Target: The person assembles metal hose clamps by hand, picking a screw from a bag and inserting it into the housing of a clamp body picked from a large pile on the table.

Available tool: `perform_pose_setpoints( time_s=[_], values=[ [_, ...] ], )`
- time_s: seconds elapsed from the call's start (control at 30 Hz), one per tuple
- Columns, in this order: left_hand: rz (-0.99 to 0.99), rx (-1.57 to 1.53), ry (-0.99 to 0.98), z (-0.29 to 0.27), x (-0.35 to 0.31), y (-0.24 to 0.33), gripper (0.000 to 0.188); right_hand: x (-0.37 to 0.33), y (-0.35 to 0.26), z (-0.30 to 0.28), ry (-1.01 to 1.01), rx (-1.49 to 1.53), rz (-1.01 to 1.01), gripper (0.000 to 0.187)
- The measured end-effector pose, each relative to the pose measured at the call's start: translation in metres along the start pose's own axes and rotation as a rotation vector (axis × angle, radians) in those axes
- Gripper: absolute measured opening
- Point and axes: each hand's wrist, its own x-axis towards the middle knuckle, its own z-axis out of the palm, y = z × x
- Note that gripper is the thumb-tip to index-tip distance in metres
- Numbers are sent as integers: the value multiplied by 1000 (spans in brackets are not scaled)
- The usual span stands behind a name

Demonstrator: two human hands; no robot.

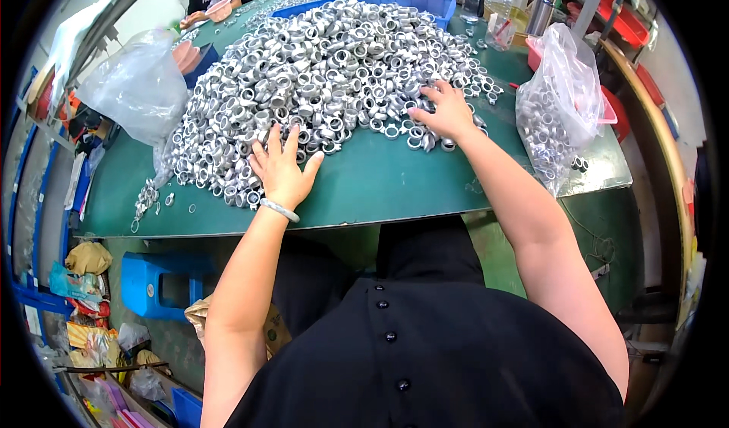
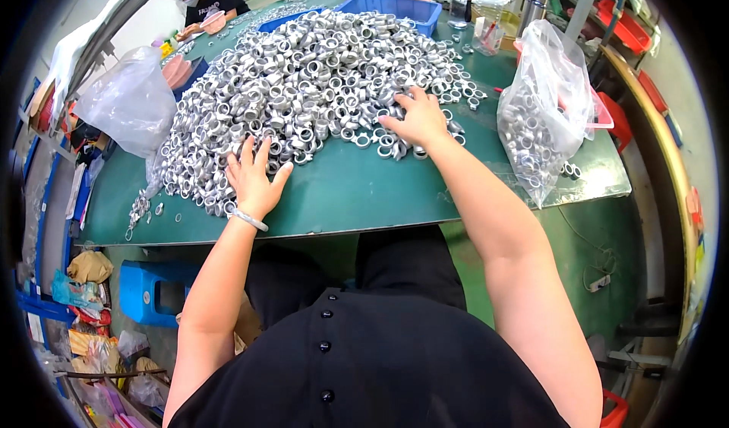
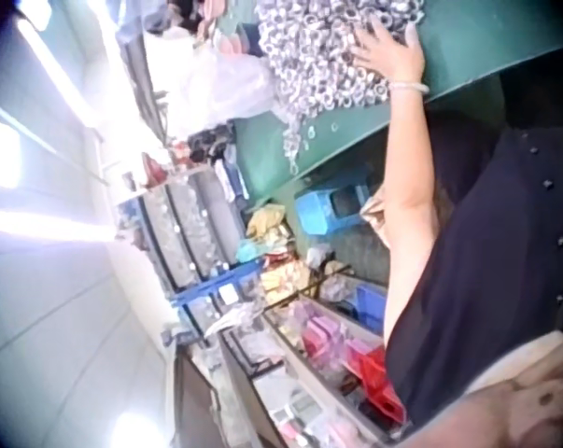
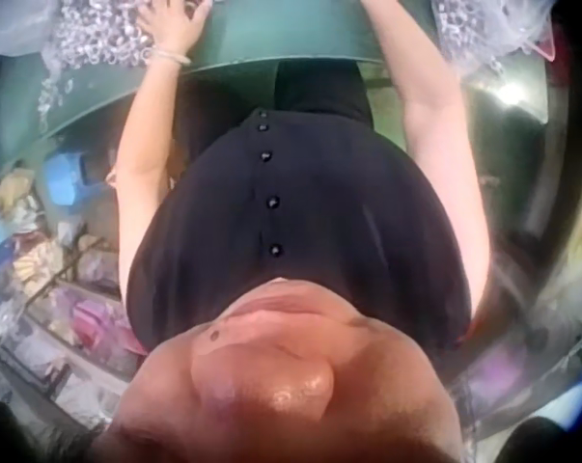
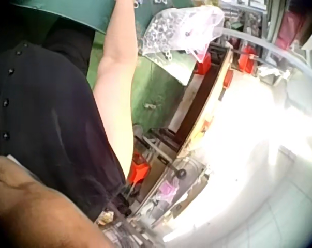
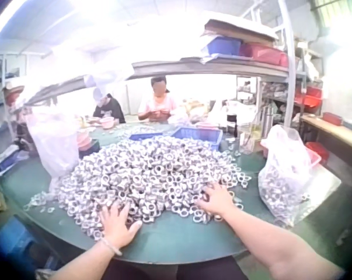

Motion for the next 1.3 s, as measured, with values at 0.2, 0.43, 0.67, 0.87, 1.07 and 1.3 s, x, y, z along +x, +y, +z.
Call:
perform_pose_setpoints(
  time_s=[0.2, 0.43, 0.67, 0.87, 1.07, 1.3],
  values=[
    [151, -79, 41, -6, -9, -14, 55, -21, -28, -5, -34, 23, -93, 52],
    [286, -210, 69, -9, -13, -25, 35, -32, -36, 4, 19, -32, -262, 42],
    [427, -336, 89, -18, -22, -34, 30, -33, -71, 0, 204, 48, -536, 42],
    [232, -353, 79, -16, -16, -21, 70, -8, -143, 16, 123, 107, -722, 61],
    [30, -42, -70, -8, -5, -5, 98, 14, -160, 45, 166, 80, -652, 55],
    [37, -81, -87, -7, -9, -6, 94, -4, -154, 31, 169, 128, -724, 37]
  ],
)
